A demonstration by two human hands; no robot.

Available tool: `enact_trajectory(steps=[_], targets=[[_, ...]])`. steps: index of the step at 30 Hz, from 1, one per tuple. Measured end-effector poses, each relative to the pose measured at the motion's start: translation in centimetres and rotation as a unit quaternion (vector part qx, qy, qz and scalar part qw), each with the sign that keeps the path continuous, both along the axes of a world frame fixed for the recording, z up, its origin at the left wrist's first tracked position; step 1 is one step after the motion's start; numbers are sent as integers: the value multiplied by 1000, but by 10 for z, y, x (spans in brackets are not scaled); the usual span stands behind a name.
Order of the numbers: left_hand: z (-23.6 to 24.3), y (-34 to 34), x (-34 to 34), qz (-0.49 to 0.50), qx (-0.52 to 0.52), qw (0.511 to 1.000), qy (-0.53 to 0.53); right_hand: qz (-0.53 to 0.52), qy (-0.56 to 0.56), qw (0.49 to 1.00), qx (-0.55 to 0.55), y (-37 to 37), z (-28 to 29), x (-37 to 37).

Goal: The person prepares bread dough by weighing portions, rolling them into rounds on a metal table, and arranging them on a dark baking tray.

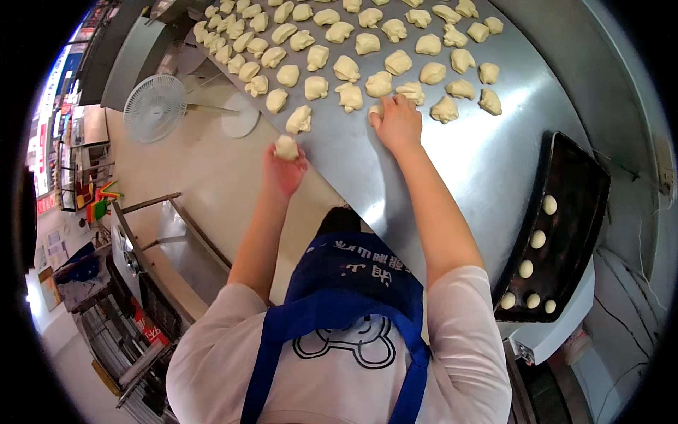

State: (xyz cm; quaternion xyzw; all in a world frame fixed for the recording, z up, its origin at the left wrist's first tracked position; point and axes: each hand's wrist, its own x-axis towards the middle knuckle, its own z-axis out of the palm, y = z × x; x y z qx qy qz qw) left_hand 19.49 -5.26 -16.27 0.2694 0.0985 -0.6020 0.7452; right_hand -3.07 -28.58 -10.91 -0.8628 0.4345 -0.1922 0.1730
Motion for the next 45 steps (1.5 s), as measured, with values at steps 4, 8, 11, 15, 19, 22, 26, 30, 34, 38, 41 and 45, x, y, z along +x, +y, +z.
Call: enact_trajectory(steps=[4,8,11,15,19,22,26,30,34,38,41,45], targets=[[40,7,-52,77,193,976,-59,20,59,998,2,2,-35,13],[20,-6,-71,-3,225,832,-507,173,-36,984,-25,9,-36,-17],[30,-30,-72,-52,114,581,-804,116,-31,985,121,9,-14,-51],[32,-22,-68,-131,45,458,-878,0,-111,983,148,60,33,-102],[7,-5,-78,-150,23,447,-882,-48,-81,994,53,139,43,-166],[2,-57,-97,-161,49,351,-921,-116,15,992,53,174,-27,-194],[2,-117,-87,-144,-1,345,-927,-148,71,982,-91,79,-48,-126],[-6,-118,-48,-204,-26,345,-916,-50,46,995,-68,22,-41,-164],[-14,-58,-52,-168,-65,372,-911,-18,-22,999,-43,82,-41,-201],[10,-95,-99,-218,9,314,-924,7,5,998,-54,93,-37,-139],[6,-150,-95,-183,-77,342,-919,-36,75,994,-72,26,-54,-125],[-12,-131,-60,-213,-112,290,-926,29,-3,998,-56,-3,-52,-197]])
